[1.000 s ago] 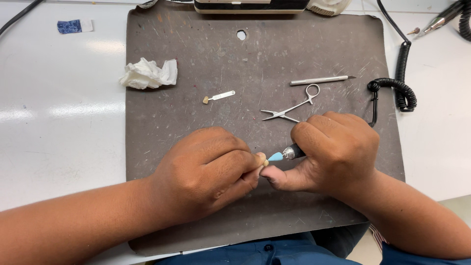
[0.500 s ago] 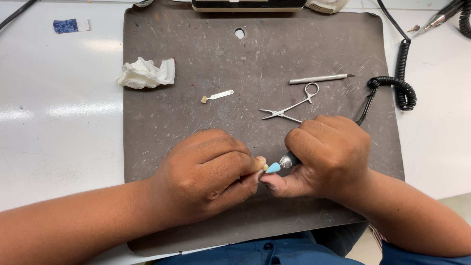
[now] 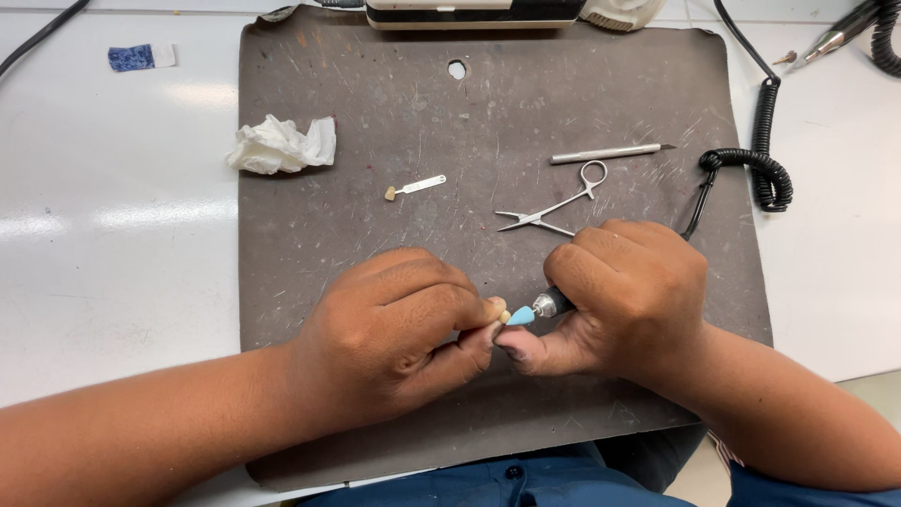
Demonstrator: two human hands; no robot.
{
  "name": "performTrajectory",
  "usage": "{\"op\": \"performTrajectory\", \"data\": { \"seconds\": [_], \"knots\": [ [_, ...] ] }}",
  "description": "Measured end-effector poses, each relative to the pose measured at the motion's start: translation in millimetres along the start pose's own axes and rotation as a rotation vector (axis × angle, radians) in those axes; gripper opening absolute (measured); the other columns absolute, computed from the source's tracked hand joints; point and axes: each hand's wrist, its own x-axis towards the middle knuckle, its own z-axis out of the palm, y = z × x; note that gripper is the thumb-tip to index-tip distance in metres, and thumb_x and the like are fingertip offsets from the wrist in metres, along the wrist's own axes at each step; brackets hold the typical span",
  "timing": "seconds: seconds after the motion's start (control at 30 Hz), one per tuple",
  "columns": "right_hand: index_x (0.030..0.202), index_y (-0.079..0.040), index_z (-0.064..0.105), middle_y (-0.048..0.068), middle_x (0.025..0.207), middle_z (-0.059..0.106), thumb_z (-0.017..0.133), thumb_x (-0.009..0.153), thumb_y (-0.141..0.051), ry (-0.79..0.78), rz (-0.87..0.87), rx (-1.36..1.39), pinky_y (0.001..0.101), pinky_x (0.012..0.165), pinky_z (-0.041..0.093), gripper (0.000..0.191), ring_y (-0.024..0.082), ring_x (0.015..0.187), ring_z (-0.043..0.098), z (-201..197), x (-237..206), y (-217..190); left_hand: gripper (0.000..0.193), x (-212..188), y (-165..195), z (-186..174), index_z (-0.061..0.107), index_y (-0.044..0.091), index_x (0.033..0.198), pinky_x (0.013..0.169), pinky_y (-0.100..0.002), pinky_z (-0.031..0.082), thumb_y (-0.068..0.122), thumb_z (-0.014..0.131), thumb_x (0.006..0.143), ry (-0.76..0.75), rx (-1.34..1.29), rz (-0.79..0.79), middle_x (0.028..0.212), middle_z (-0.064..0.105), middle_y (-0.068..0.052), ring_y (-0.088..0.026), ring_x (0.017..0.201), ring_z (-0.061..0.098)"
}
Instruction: The person holds a small tooth-shaped object and uses a rotary tool with a blue abrasive tip to grind and smooth its surface. They rotate the object frequently to access different sides and continue shaping it throughout the clip.
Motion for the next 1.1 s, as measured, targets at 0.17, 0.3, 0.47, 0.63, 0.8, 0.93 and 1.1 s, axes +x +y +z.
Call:
{"op": "performTrajectory", "data": {
  "seconds": [0.17, 0.3, 0.47, 0.63, 0.8, 0.93, 1.1],
  "knots": [
    [0.059, -0.009, 0.053, 0.003, 0.05, 0.042, 0.069, 0.079, -0.066, -0.02, 0.038, 0.103, 0.0348, 0.043, 0.033, 0.062, 0.019, 0.044, 0.045, -4.1, -1.0, 1.6, 0.011, -3.0, -0.5, 6.2, 0.072, 0.006, 0.097, 0.064, -0.025, 0.055, 0.013, 0.079, 0.09, 0.009, -0.106, -0.134, 0.087, 0.072, -0.005, -0.011, 0.077, 0.07],
    [0.084, -0.009, 0.063, 0.0, 0.062, 0.054, 0.08, 0.085, -0.042, -0.034, 0.052, 0.404, 0.0302, 0.049, 0.038, 0.037, 0.015, 0.052, 0.052, -5.8, -1.8, 6.0, 0.013, -5.0, -3.2, 12.6, 0.076, 0.006, 0.097, 0.056, -0.021, 0.05, 0.018, 0.076, 0.094, -0.015, -0.409, -0.457, 0.085, 0.074, -0.002, -0.004, 0.068, 0.064],
    [0.106, -0.008, 0.068, -0.002, 0.065, 0.058, 0.081, 0.085, -0.015, -0.029, 0.017, 0.559, 0.0292, 0.052, 0.04, 0.026, 0.012, 0.054, 0.056, -4.7, -3.0, 4.8, 0.016, -6.7, -6.3, 15.3, 0.077, 0.005, 0.102, 0.057, -0.02, 0.047, 0.019, 0.072, 0.097, -0.049, -0.584, -0.602, 0.085, 0.072, -0.001, -0.002, 0.067, 0.057],
    [0.108, -0.009, 0.068, -0.001, 0.069, 0.062, 0.079, 0.087, -0.007, -0.019, -0.043, 0.571, 0.0293, 0.054, 0.042, 0.024, 0.012, 0.058, 0.06, -3.3, -1.4, 5.9, 0.016, -5.8, -7.1, 14.7, 0.077, 0.006, 0.105, 0.057, -0.019, 0.048, 0.017, 0.07, 0.096, -0.053, -0.59, -0.616, 0.087, 0.075, 0.0, -0.001, 0.068, 0.059],
    [0.106, -0.01, 0.069, -0.002, 0.062, 0.056, 0.081, 0.085, -0.005, -0.018, -0.06, 0.557, 0.0303, 0.053, 0.039, 0.025, 0.013, 0.055, 0.058, -2.4, 0.0, 8.1, 0.014, -2.2, -5.3, 12.9, 0.078, 0.007, 0.104, 0.057, -0.019, 0.049, 0.016, 0.074, 0.093, -0.05, -0.542, -0.587, 0.087, 0.074, -0.001, -0.002, 0.067, 0.06],
    [0.106, -0.01, 0.068, -0.001, 0.063, 0.055, 0.078, 0.081, -0.004, -0.014, -0.1, 0.571, 0.0312, 0.053, 0.038, 0.028, 0.014, 0.055, 0.057, -3.0, 0.2, 11.4, 0.012, -0.9, -2.4, 10.0, 0.078, 0.009, 0.101, 0.06, -0.019, 0.05, 0.015, 0.077, 0.091, -0.008, -0.372, -0.436, 0.087, 0.076, -0.002, -0.005, 0.07, 0.063],
    [0.103, -0.01, 0.066, -0.002, 0.065, 0.055, 0.078, 0.089, -0.011, -0.005, -0.005, 0.571, 0.0298, 0.054, 0.04, 0.019, 0.013, 0.057, 0.058, -5.3, -4.6, 7.5, 0.009, -1.6, 0.4, 8.3, 0.076, 0.009, 0.098, 0.062, -0.02, 0.055, 0.013, 0.077, 0.091, 0.027, -0.288, -0.308, 0.088, 0.077, -0.003, -0.007, 0.074, 0.071]
  ]
}}
